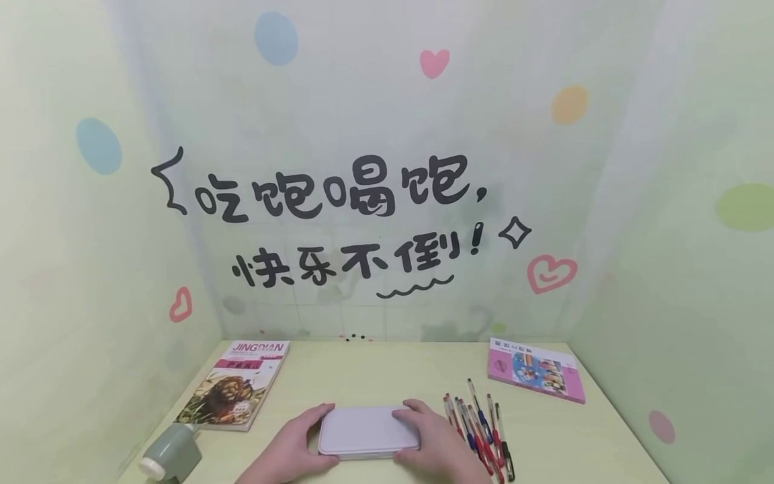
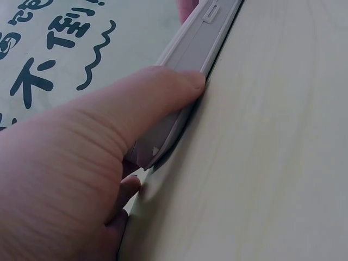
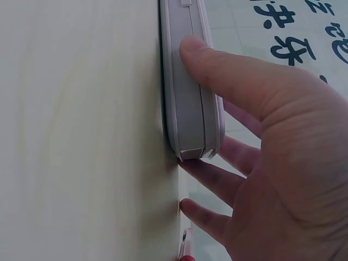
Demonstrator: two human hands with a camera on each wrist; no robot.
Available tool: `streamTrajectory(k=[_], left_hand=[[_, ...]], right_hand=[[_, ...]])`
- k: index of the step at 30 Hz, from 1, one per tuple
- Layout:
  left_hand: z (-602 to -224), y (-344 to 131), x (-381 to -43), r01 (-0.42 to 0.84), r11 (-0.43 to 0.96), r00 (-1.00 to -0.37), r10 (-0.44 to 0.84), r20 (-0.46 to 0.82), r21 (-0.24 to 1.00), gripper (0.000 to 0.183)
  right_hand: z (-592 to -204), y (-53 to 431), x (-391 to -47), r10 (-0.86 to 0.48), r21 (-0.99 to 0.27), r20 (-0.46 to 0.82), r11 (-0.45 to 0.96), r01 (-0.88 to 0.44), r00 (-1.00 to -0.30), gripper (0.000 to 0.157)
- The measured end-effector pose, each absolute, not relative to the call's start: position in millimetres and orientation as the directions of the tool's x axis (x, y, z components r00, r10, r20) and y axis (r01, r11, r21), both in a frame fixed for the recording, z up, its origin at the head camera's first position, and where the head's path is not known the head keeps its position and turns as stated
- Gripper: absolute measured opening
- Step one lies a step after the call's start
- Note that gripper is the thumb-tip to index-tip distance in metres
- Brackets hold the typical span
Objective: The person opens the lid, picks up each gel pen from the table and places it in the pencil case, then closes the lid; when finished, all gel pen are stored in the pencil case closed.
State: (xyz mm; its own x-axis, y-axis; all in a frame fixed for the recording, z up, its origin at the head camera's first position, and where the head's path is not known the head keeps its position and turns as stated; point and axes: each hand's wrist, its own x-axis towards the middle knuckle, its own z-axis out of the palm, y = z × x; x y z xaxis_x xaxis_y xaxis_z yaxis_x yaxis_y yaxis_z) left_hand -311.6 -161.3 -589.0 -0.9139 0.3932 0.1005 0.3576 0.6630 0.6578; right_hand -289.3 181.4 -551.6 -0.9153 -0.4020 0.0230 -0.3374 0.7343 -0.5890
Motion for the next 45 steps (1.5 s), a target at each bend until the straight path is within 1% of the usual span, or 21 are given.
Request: streamTrajectory(k=[5,16,23,26,31,34,39,45], left_hand=[[-586.7,-159.6,-309.8,0.335,0.650,-0.918,0.389,0.081,0.682,0.106],[-587.5,-158.5,-310.1,0.324,0.652,-0.919,0.390,0.063,0.685,0.106],[-589.6,-161.0,-314.3,0.313,0.628,-0.917,0.396,0.054,0.713,0.108],[-590.6,-163.5,-315.3,0.315,0.627,-0.918,0.392,0.061,0.712,0.108],[-591.4,-166.1,-315.1,0.332,0.625,-0.917,0.390,0.086,0.706,0.111],[-591.8,-165.8,-314.5,0.350,0.632,-0.914,0.391,0.105,0.692,0.115],[-593.4,-164.4,-312.3,0.365,0.648,-0.916,0.379,0.133,0.668,0.124],[-593.8,-164.2,-311.2,0.349,0.636,-0.920,0.371,0.124,0.688,0.130]], right_hand=[[-551.9,182.3,-289.8,-0.413,-0.586,0.011,0.735,-0.340,-0.911,0.066],[-556.6,185.0,-284.0,-0.427,-0.547,0.066,0.740,-0.391,-0.902,0.070],[-552.9,193.0,-285.2,-0.432,-0.663,0.029,0.667,-0.340,-0.902,0.064],[-555.6,195.5,-289.2,-0.420,-0.701,0.051,0.632,-0.332,-0.906,0.060],[-559.6,197.5,-296.4,-0.318,-0.786,0.125,0.546,-0.290,-0.940,0.045],[-559.0,197.3,-297.9,-0.250,-0.843,0.154,0.471,-0.259,-0.956,0.036],[-559.3,193.5,-298.2,-0.157,-0.887,0.222,0.379,-0.266,-0.962,0.032],[-562.4,181.8,-300.8,0.049,-0.890,0.315,0.361,-0.277,-0.948,0.023]])
